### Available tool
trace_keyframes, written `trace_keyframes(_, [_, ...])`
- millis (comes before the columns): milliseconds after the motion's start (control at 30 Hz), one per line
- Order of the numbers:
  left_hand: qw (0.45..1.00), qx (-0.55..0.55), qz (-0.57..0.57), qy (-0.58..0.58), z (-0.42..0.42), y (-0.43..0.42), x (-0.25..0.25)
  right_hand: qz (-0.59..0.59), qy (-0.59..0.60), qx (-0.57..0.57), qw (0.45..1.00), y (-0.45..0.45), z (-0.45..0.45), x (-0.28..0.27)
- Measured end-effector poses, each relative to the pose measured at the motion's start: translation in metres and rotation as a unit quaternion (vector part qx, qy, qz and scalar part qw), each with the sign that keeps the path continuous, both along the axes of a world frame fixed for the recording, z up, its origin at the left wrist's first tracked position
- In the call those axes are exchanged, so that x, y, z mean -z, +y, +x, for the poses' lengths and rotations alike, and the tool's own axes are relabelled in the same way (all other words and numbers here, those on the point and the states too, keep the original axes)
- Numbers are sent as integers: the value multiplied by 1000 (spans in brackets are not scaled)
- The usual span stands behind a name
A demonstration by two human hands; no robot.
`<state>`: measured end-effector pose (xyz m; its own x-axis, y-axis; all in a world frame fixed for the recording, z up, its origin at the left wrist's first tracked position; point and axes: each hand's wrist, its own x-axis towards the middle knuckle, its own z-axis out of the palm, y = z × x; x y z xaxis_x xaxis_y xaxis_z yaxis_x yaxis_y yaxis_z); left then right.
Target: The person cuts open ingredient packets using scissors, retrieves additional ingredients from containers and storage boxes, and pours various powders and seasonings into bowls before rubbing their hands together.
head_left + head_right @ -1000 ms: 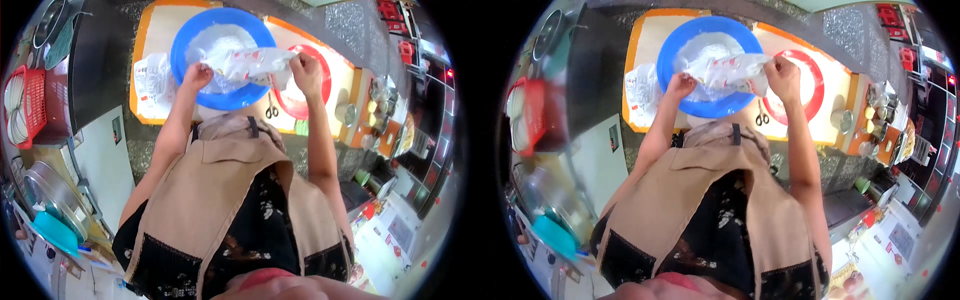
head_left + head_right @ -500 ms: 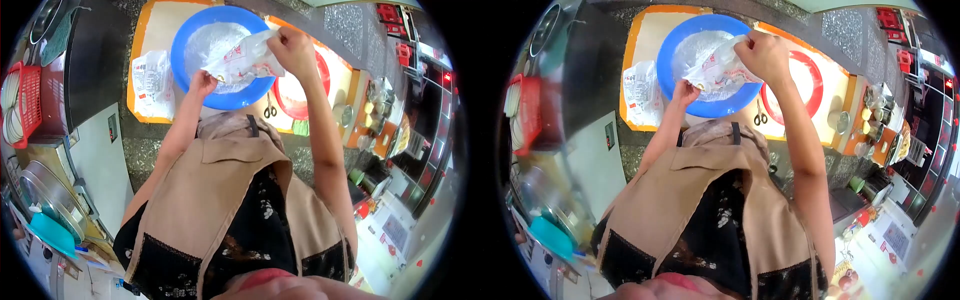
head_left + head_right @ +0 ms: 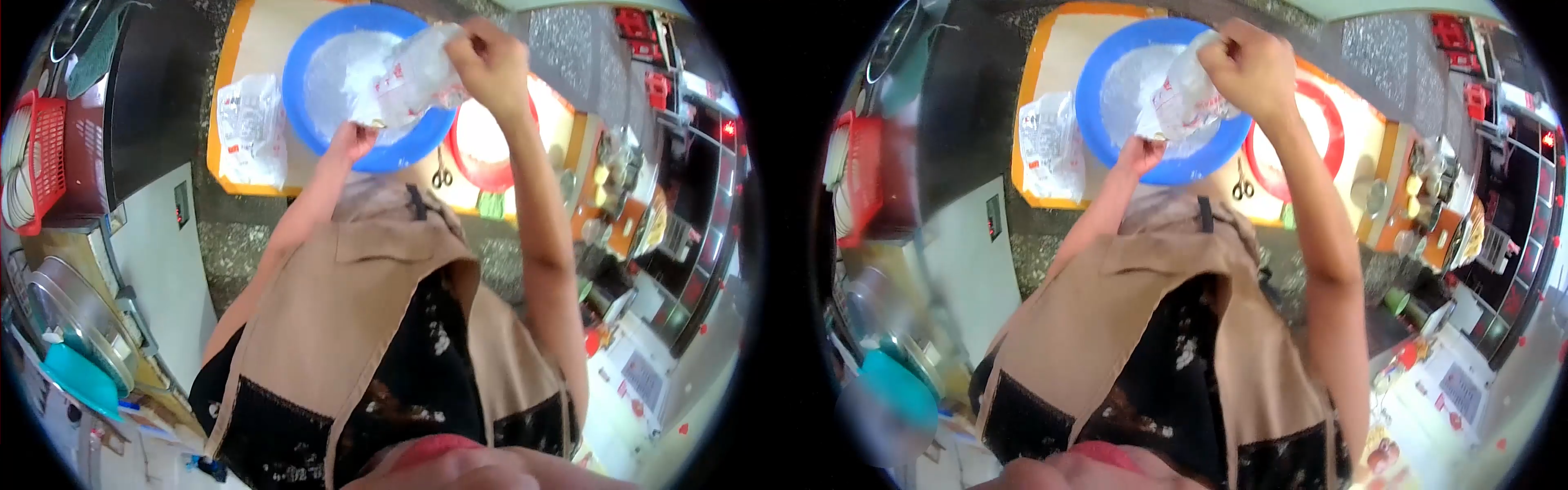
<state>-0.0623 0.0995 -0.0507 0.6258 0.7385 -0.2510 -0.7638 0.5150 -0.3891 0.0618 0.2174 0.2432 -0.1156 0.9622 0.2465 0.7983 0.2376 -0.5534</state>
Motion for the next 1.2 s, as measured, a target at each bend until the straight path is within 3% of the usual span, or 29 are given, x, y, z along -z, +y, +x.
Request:
trace_keyframes(33, [992,-34,103,-64,4,28,5,11,49,9,999,-1,2,-2])
trace_keyframes(67, [991,-39,112,-64,6,46,8,22,47,-4,999,-3,0,0])
trace_keyframes(133, [975,-8,-119,186,9,27,-1,27,-29,4,999,-8,22,17])
trace_keyframes(200, [980,-18,-41,192,1,36,-21,63,-3,76,995,-13,52,17])
trace_keyframes(233, [961,-28,-45,272,-2,37,-59,99,30,55,993,-17,68,18])
trace_keyframes(267, [934,-27,-53,351,-5,29,-87,158,-55,53,985,-24,86,17])
trace_keyframes(300, [931,-49,-9,362,-6,25,-97,167,-35,114,979,-32,96,18])
trace_keyframes(333, [931,-49,-7,361,-10,24,-105,61,-1,209,976,-44,110,23])
trace_keyframes(400, [841,19,213,498,-17,17,-120,35,132,265,955,-56,129,41])
trace_keyframes(467, [812,10,272,516,-16,13,-150,-31,401,274,874,-65,152,72])
trace_keyframes(533, [778,2,328,536,-15,11,-169,-75,514,246,818,-74,165,96])
trace_keyframes(600, [761,5,374,531,-15,11,-181,-66,588,276,757,-83,170,114])
trace_keyframes(633, [758,9,377,532,-17,15,-190,-63,592,279,754,-87,167,115])
trace_keyframes(700, [720,134,330,596,-23,23,-204,-73,626,266,729,-100,162,115])
trace_keyframes(733, [717,139,334,596,-24,27,-201,-70,629,269,726,-106,164,117])
trace_keyframes(800, [576,227,356,700,-29,44,-192,-99,610,253,745,-115,168,122])
trace_keyframes(933, [479,286,414,719,-30,66,-187,-115,587,244,763,-128,168,128])
trace_keyframes(1067, [479,358,365,714,-16,69,-194,-94,642,235,724,-136,164,138])
trace_keyframes(1133, [575,328,313,681,-12,61,-202,-98,668,241,697,-142,162,145])
trace_keyframes(1167, [572,334,317,679,-15,55,-207,-94,670,260,689,-144,162,149])
trace_keyframes(1200, [623,279,345,644,-23,48,-215,-82,686,269,671,-147,166,161])
